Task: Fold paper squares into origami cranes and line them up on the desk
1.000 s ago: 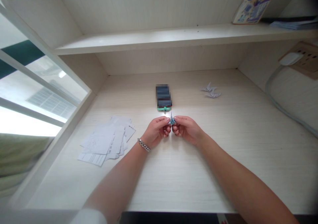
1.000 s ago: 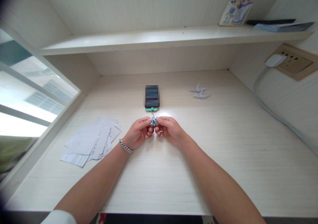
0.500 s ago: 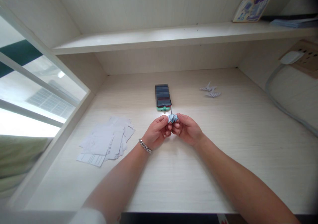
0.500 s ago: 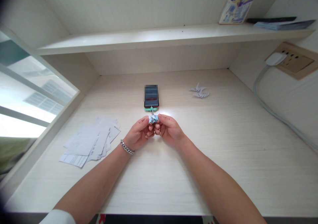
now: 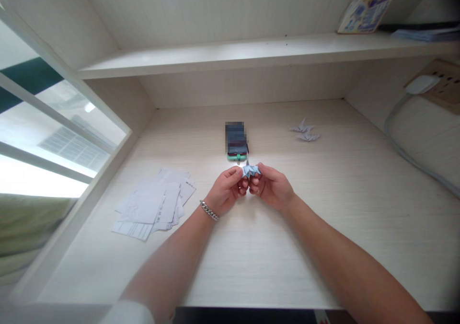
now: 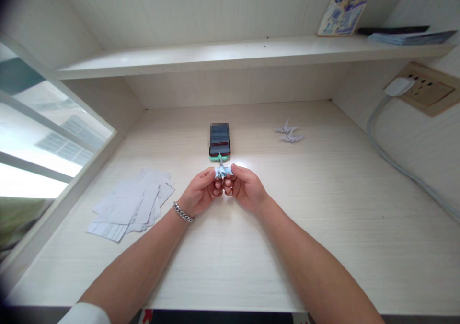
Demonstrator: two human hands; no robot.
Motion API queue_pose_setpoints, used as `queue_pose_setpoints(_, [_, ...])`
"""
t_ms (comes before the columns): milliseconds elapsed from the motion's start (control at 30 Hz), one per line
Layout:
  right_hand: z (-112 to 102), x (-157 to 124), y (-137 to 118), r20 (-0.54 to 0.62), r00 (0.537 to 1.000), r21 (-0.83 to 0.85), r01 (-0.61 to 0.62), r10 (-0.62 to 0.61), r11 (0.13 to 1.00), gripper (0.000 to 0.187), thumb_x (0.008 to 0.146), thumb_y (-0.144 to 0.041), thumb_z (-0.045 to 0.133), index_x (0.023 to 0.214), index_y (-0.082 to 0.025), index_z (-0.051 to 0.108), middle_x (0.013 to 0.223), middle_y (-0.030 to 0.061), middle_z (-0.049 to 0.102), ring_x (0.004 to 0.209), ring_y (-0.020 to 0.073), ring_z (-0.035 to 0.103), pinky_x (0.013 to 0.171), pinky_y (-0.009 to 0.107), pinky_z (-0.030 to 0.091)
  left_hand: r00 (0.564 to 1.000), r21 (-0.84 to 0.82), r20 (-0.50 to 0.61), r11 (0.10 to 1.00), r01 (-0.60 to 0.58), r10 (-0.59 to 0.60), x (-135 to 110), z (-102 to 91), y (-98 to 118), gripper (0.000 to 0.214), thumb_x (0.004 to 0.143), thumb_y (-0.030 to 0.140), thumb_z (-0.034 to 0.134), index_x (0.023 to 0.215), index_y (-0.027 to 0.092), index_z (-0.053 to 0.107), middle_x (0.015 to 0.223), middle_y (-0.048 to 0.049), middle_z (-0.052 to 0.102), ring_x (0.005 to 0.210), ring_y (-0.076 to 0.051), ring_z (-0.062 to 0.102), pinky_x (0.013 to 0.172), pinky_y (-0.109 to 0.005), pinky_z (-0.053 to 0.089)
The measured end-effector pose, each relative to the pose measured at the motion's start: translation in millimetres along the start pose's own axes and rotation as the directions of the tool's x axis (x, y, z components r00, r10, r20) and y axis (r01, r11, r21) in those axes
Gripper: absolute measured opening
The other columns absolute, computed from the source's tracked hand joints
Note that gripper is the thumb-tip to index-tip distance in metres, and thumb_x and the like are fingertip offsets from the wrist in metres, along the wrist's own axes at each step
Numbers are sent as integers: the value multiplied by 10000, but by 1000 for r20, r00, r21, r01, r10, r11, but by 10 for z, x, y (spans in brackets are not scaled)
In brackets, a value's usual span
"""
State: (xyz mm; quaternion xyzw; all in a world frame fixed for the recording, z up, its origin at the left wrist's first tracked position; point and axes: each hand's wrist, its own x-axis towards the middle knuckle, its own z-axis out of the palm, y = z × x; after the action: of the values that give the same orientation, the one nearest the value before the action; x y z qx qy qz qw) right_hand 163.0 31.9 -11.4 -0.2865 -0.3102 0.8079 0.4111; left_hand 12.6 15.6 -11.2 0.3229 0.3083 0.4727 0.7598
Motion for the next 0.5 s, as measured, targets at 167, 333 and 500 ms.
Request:
queue_pose_setpoints(167, [-32,26,-5,-85,996,55,-26,31,998,343,750,-469,647,603,-177,540,502,-24,490,457,100,446,456,231,381,1000,-4,-25,1000,-18,18,3,-14,0,281,746,382,668,732,148,514,630,13,518,513,-55,466,481,-181,352])
queue_pose_setpoints(333, [-41,39,7,-108,994,77,8,0,997,386,716,-493,681,574,-169,527,475,-33,477,452,90,441,433,216,350,1000,-9,-6,1000,-24,24,5,-24,-13,268,760,371,658,746,150,506,634,15,514,525,-58,465,497,-189,351])
queue_pose_setpoints(500, [-56,55,13,-150,989,100,13,2,995,418,692,-521,693,568,-169,505,455,-49,470,415,72,422,424,211,361,999,-11,-13,999,-34,34,5,-23,-5,289,747,387,668,727,156,495,626,20,508,523,-60,451,500,-196,347])
